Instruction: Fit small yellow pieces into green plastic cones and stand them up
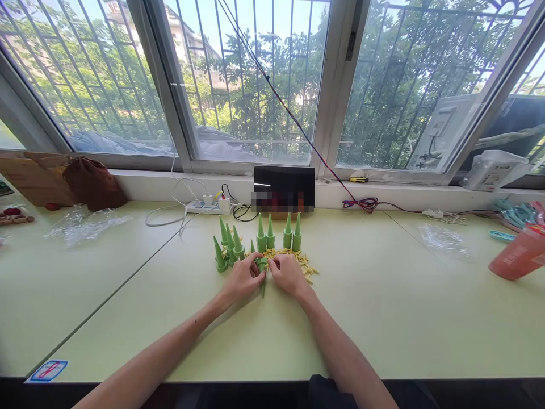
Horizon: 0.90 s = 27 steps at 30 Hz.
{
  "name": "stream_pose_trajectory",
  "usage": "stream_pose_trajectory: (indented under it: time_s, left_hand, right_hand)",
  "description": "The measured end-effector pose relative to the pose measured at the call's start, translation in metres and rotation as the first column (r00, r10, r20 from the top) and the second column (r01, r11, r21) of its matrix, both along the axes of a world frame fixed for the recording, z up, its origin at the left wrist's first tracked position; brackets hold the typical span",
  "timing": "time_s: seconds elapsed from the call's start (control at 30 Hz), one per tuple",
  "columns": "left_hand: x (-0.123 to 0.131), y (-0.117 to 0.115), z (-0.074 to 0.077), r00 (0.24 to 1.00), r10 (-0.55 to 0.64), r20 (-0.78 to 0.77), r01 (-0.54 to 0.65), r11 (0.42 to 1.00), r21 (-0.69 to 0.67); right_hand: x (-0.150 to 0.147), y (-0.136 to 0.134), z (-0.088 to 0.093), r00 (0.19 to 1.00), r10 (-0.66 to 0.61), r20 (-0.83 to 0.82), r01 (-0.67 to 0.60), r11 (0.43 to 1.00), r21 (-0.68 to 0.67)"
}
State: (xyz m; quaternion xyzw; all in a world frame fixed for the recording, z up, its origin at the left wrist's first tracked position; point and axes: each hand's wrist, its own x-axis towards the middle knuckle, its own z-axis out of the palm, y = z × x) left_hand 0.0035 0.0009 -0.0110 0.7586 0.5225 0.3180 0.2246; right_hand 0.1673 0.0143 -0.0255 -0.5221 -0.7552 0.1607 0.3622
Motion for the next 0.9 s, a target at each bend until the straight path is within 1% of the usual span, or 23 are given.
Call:
stream_pose_trajectory:
  time_s: [0.13, 0.3, 0.4, 0.53, 0.67, 0.77, 0.9]
  left_hand:
    - [0.000, 0.000, -0.001, 1.000, 0.013, -0.011, -0.013, 1.000, -0.015]
    - [-0.001, 0.001, -0.003, 1.000, 0.014, -0.024, -0.014, 1.000, -0.020]
    - [-0.001, 0.002, -0.005, 0.999, 0.012, -0.035, -0.013, 1.000, -0.014]
    - [0.000, 0.000, -0.004, 0.999, 0.004, -0.033, -0.004, 1.000, 0.028]
    - [0.000, -0.001, 0.000, 1.000, 0.007, 0.015, -0.008, 0.997, 0.081]
    - [0.001, -0.002, 0.002, 0.998, -0.051, 0.039, 0.046, 0.991, 0.125]
    - [0.004, -0.009, 0.004, 0.980, -0.197, -0.014, 0.196, 0.965, 0.176]
  right_hand:
    - [0.003, 0.001, -0.001, 0.999, -0.035, -0.010, 0.035, 0.999, 0.022]
    - [0.005, 0.002, 0.000, 0.995, -0.067, -0.075, 0.071, 0.996, 0.047]
    - [0.006, 0.003, 0.000, 0.988, -0.107, -0.108, 0.113, 0.992, 0.055]
    - [0.008, 0.005, 0.002, 0.976, -0.161, -0.143, 0.171, 0.984, 0.057]
    - [0.010, 0.005, 0.004, 0.965, -0.191, -0.181, 0.207, 0.975, 0.074]
    - [0.011, 0.005, 0.006, 0.963, -0.192, -0.190, 0.211, 0.974, 0.083]
    - [0.011, 0.005, 0.005, 0.972, -0.166, -0.165, 0.181, 0.980, 0.081]
